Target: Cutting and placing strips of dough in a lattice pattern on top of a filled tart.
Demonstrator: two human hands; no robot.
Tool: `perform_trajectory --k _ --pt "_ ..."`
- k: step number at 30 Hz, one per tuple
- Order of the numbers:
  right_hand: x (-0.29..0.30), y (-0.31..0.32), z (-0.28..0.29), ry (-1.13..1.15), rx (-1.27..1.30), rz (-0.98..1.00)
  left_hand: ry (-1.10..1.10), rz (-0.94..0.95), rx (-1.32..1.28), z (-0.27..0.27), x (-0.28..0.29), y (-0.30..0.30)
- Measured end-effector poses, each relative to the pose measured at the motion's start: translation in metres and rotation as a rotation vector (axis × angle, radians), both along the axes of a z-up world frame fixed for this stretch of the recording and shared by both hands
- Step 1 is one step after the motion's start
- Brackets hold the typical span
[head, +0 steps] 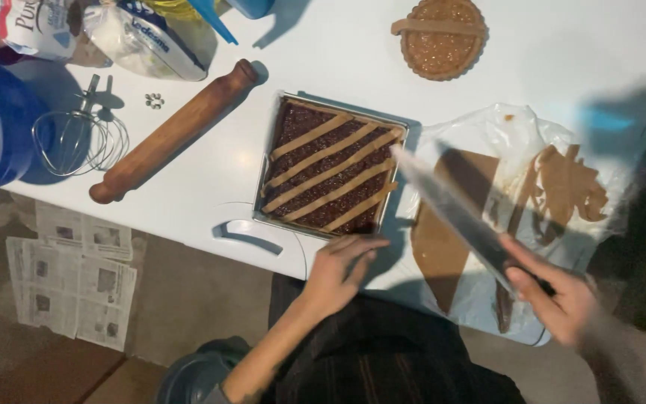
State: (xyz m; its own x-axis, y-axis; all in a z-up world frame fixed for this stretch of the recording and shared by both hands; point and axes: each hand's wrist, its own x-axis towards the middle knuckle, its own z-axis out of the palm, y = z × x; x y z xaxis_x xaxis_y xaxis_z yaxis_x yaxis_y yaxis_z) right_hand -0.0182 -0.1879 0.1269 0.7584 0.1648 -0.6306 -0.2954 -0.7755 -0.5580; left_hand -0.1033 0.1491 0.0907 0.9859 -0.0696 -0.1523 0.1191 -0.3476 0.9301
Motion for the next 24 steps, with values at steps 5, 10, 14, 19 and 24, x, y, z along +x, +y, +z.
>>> perform_trajectory --k 5,10,14,19,24 --pt "0.036 0.098 0.012 0.186 -0.127 0.522 -0.073 0.258 0.524 -0.009 -0.057 0.074" --pt "0.057 0.135 0.001 0.138 -0.039 0.786 -0.036 0.397 0.779 -0.004 -0.046 0.115" --pt "0.073 0.147 -0.005 0.330 -0.194 0.858 -0.030 0.361 0.827 -0.012 -0.034 0.121" --pt "0.079 0.144 -0.033 0.608 -0.292 0.867 -0.036 0.325 0.778 -0.019 -0.023 0.122" --pt "0.069 0.127 -0.066 0.956 0.134 0.392 -0.018 0.309 0.814 -0.023 -0.024 0.124"
